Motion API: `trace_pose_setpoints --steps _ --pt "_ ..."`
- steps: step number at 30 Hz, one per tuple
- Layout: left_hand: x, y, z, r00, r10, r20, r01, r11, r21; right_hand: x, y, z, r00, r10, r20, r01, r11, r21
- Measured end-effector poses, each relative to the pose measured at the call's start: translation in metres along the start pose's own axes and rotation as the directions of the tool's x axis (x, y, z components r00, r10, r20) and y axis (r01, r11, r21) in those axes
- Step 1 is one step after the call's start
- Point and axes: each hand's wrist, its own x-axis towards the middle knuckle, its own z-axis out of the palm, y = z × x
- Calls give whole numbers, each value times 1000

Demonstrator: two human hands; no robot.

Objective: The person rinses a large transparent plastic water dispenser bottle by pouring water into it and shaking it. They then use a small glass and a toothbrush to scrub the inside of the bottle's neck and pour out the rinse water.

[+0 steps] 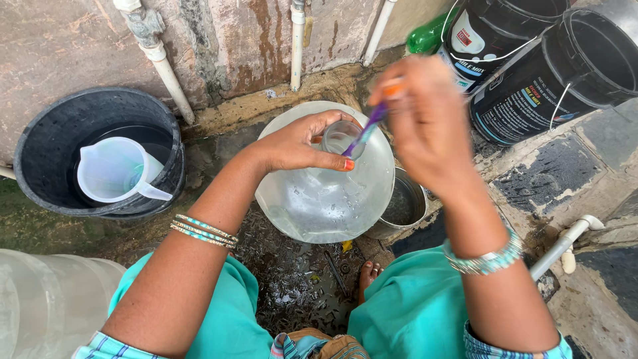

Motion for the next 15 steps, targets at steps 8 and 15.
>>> trace_pose_setpoints --steps 8,15 --pt "7 -29 40 859 165 -484 150 824 546 -16 49 70 956 251 149 -273 951 148" --pt "0 -27 -1 957 109 -268 27 888 459 -16 41 64 953 269 139 -297 920 255"
